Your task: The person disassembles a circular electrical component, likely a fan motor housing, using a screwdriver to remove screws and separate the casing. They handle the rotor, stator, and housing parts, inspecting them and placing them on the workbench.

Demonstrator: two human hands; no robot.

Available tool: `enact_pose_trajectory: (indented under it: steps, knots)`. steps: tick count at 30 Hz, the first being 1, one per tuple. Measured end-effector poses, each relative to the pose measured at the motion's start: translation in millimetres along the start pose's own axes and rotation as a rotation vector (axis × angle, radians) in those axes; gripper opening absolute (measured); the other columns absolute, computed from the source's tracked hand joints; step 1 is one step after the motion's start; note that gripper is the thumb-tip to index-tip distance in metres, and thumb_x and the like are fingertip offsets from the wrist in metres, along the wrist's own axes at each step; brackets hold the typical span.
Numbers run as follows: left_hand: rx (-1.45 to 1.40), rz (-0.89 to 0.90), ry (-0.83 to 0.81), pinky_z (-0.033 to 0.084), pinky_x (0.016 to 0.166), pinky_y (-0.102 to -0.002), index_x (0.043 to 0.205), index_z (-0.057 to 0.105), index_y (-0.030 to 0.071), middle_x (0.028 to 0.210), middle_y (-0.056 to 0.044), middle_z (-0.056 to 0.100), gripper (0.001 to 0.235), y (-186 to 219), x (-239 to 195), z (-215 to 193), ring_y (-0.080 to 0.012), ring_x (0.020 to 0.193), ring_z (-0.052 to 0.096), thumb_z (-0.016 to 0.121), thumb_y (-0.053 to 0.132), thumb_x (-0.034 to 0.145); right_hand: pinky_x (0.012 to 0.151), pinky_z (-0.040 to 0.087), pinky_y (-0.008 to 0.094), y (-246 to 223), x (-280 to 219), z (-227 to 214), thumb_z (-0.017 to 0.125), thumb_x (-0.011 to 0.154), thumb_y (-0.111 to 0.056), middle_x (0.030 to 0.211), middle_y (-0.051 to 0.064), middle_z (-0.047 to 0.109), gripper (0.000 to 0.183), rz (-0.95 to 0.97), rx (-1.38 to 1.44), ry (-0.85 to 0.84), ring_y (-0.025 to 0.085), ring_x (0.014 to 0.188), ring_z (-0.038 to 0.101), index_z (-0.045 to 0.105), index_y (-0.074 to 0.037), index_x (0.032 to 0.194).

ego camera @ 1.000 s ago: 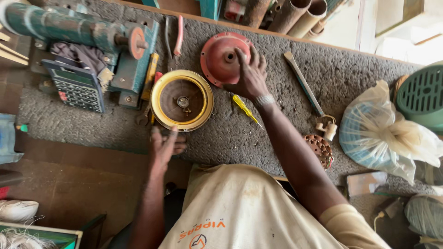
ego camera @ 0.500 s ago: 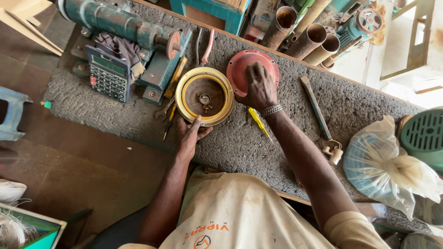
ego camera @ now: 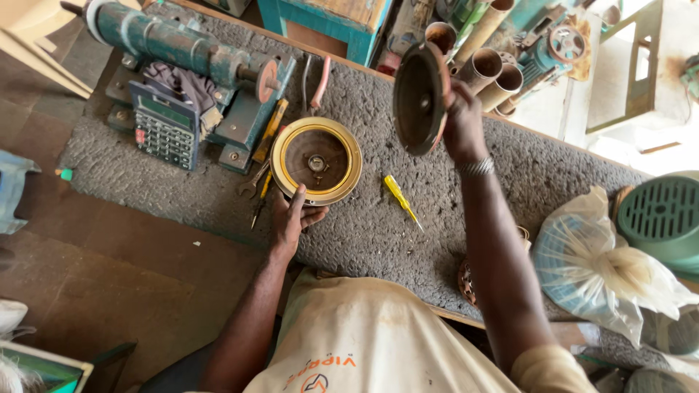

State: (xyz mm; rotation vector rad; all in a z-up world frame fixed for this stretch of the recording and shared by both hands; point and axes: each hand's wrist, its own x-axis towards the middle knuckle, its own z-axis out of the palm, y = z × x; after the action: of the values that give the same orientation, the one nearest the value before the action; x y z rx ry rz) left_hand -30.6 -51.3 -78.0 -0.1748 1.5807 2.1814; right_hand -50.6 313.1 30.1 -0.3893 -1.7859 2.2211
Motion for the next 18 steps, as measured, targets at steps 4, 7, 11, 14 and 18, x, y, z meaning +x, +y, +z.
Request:
enact_pose_trajectory:
  steps: [4, 7, 11, 14, 18]
  knots:
    - [-0.072, -0.054, -0.029, 0.066, 0.067, -0.036, 0.149, 0.031, 0.004, 0.107, -0.021, 0.072, 0.081, -18.3, 11.6, -15.6, -0.0258, 0.081, 0.077, 0.044, 0.064, 0.096, 0.105, 0.058, 0.043, 19.8, -49.5, 69.0, 0.089, 0.05, -0.036, 0.129, 0.019, 0.069, 0.095, -0.363, -0.645, -0.258, 0.033, 0.117, 0.071, 0.059, -0.003, 0.134]
    - [-0.236, -0.116, -0.136, 0.068, 0.078, -0.04, 0.149, 0.039, -0.003, 0.117, -0.022, 0.073, 0.094, -30.1, 20.4, -26.9, -0.0275, 0.092, 0.079, 0.034, 0.075, 0.098, 0.103, 0.051, 0.055, 44.1, -71.3, 135.3, 0.098, 0.045, -0.049, 0.131, 0.021, 0.054, 0.102, -0.508, -1.077, -0.397, 0.041, 0.123, 0.053, 0.061, -0.005, 0.13]
    - [-0.242, -0.134, -0.156, 0.068, 0.084, -0.04, 0.15, 0.039, 0.002, 0.119, -0.022, 0.071, 0.09, -28.8, 20.8, -30.8, -0.0275, 0.097, 0.079, 0.031, 0.074, 0.096, 0.107, 0.048, 0.059, 58.5, -74.5, 173.3, 0.096, 0.052, -0.055, 0.135, 0.023, 0.049, 0.102, -0.718, -1.245, -0.435, 0.043, 0.125, 0.048, 0.057, -0.005, 0.132]
    - [-0.152, -0.065, -0.105, 0.067, 0.079, -0.042, 0.149, 0.036, 0.006, 0.116, -0.021, 0.07, 0.077, -21.9, 12.2, -23.5, -0.0273, 0.092, 0.076, 0.044, 0.063, 0.098, 0.106, 0.045, 0.059, 63.1, -75.9, 174.9, 0.094, 0.056, -0.056, 0.134, 0.022, 0.049, 0.096, -0.707, -1.23, -0.452, 0.043, 0.123, 0.048, 0.058, -0.009, 0.131]
    - [-0.098, -0.026, -0.027, 0.067, 0.072, -0.044, 0.146, 0.035, 0.008, 0.111, -0.018, 0.07, 0.067, -13.8, 7.9, -14.9, -0.0262, 0.083, 0.074, 0.055, 0.049, 0.098, 0.106, 0.04, 0.06, 66.7, -84.1, 171.6, 0.094, 0.053, -0.052, 0.134, 0.014, 0.051, 0.09, -0.66, -1.224, -0.387, 0.039, 0.126, 0.048, 0.061, -0.015, 0.127]
